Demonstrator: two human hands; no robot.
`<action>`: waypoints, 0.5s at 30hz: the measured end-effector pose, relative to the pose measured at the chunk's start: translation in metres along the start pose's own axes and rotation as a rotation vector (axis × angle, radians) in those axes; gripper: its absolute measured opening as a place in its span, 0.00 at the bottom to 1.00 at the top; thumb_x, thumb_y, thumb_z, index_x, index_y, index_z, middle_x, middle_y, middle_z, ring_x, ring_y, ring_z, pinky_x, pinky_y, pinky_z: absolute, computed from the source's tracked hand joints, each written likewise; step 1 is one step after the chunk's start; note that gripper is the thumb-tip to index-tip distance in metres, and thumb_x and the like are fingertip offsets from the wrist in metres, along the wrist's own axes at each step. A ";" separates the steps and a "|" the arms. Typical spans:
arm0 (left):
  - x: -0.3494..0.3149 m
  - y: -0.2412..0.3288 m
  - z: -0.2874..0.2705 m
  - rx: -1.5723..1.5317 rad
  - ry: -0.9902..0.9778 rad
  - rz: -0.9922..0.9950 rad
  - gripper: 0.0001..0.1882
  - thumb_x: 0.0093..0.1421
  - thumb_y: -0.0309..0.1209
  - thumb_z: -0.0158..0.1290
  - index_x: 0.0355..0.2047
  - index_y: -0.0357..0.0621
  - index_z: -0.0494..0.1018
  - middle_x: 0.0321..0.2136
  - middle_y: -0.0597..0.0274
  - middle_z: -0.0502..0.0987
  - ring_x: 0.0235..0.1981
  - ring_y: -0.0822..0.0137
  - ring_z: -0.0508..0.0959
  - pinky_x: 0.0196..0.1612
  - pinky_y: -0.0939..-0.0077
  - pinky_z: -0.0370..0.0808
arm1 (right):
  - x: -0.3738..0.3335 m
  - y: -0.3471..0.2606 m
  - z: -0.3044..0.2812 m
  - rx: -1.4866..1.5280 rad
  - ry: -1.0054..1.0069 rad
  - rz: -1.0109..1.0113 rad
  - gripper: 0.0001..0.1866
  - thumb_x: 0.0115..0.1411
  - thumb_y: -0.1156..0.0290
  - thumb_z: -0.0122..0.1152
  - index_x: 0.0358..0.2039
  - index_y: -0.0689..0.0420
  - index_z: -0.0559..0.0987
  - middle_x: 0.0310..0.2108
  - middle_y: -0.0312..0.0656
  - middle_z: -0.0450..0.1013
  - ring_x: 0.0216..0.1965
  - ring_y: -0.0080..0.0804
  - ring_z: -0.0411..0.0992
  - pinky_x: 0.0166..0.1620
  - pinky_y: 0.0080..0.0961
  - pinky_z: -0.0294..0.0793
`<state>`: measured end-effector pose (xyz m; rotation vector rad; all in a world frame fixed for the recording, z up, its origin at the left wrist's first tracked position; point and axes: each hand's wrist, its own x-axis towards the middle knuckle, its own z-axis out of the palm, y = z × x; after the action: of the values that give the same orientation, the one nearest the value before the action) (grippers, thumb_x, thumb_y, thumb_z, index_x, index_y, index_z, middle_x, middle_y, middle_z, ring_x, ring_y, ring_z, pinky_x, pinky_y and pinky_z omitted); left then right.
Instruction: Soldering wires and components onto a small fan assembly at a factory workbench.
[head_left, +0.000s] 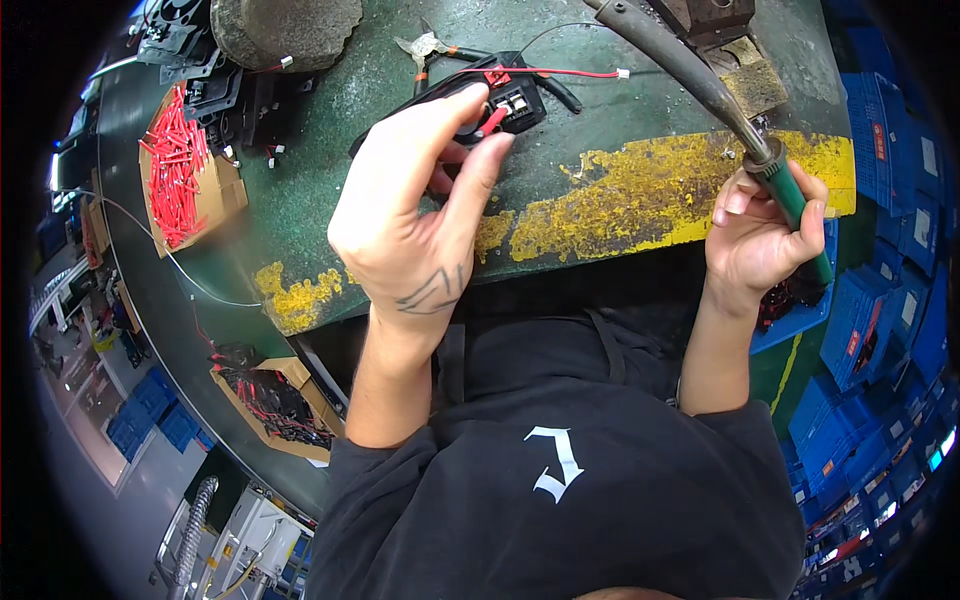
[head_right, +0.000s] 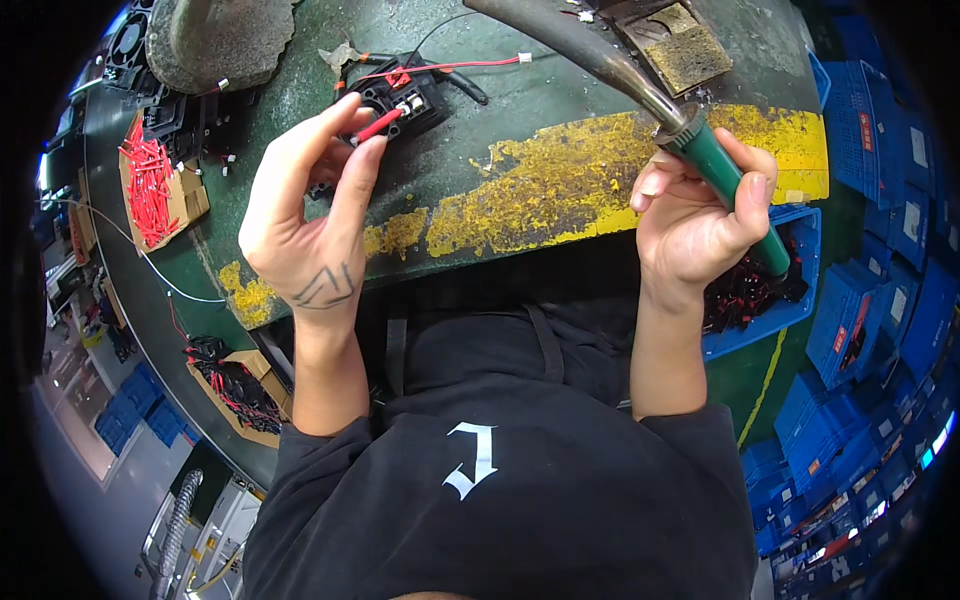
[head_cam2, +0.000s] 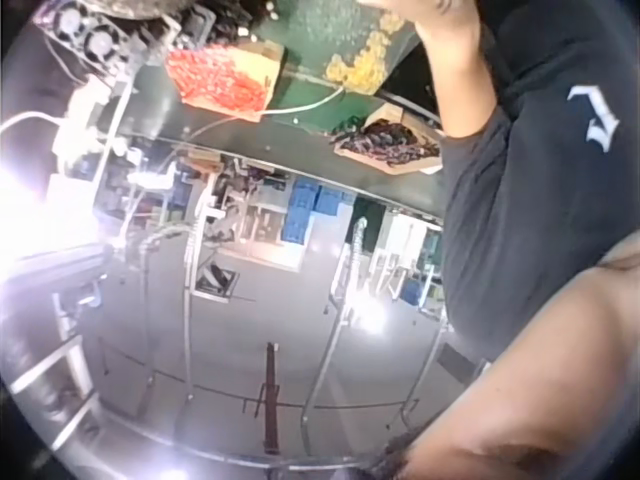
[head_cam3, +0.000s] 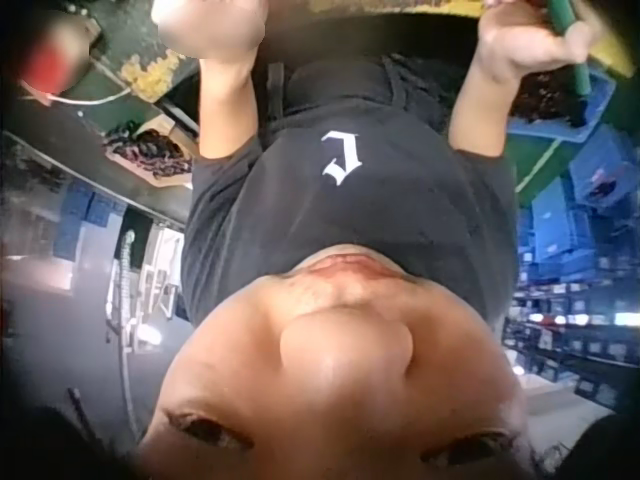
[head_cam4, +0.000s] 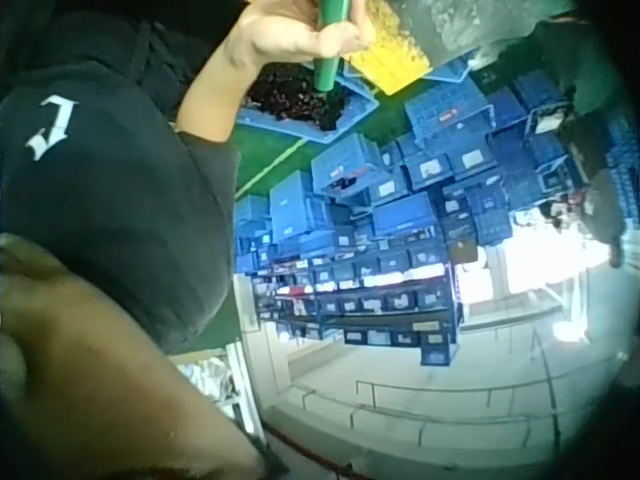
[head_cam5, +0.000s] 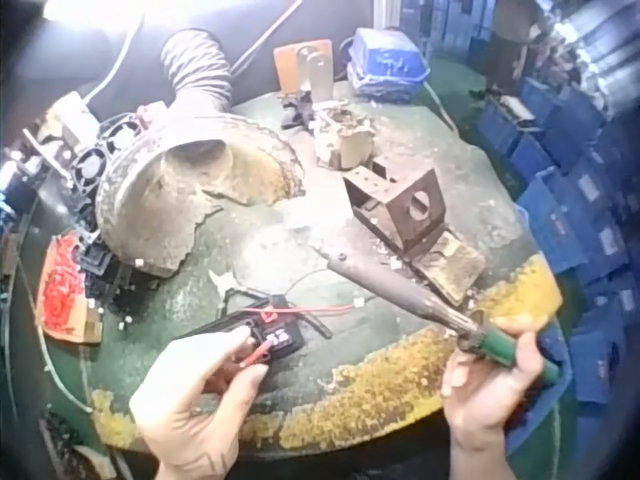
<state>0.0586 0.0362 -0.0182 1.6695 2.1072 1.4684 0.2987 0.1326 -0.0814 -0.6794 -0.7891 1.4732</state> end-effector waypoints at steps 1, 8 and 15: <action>0.002 0.001 -0.001 -0.036 -0.017 -0.033 0.16 0.51 0.22 0.66 0.41 0.38 0.80 0.33 0.59 0.81 0.25 0.76 0.75 0.25 0.86 0.70 | 0.000 -0.001 0.000 0.000 0.001 -0.004 0.24 0.67 0.50 0.41 0.45 0.56 0.75 0.30 0.52 0.77 0.21 0.32 0.69 0.20 0.25 0.70; 0.065 -0.007 -0.023 0.119 -0.380 -0.106 0.14 0.59 0.32 0.60 0.45 0.42 0.79 0.35 0.58 0.80 0.29 0.75 0.74 0.34 0.84 0.70 | 0.003 -0.001 0.000 0.087 0.028 -0.018 0.24 0.67 0.50 0.44 0.46 0.57 0.76 0.32 0.51 0.77 0.24 0.32 0.70 0.22 0.24 0.69; 0.105 -0.039 0.013 0.268 -0.743 0.331 0.15 0.50 0.41 0.64 0.36 0.48 0.82 0.27 0.54 0.78 0.27 0.60 0.77 0.34 0.69 0.74 | 0.005 -0.001 -0.001 0.260 0.065 -0.028 0.23 0.68 0.52 0.47 0.46 0.59 0.77 0.35 0.50 0.76 0.29 0.34 0.71 0.24 0.24 0.69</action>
<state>-0.0037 0.1287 -0.0033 2.2687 1.6976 0.4532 0.3001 0.1373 -0.0807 -0.5141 -0.5424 1.4890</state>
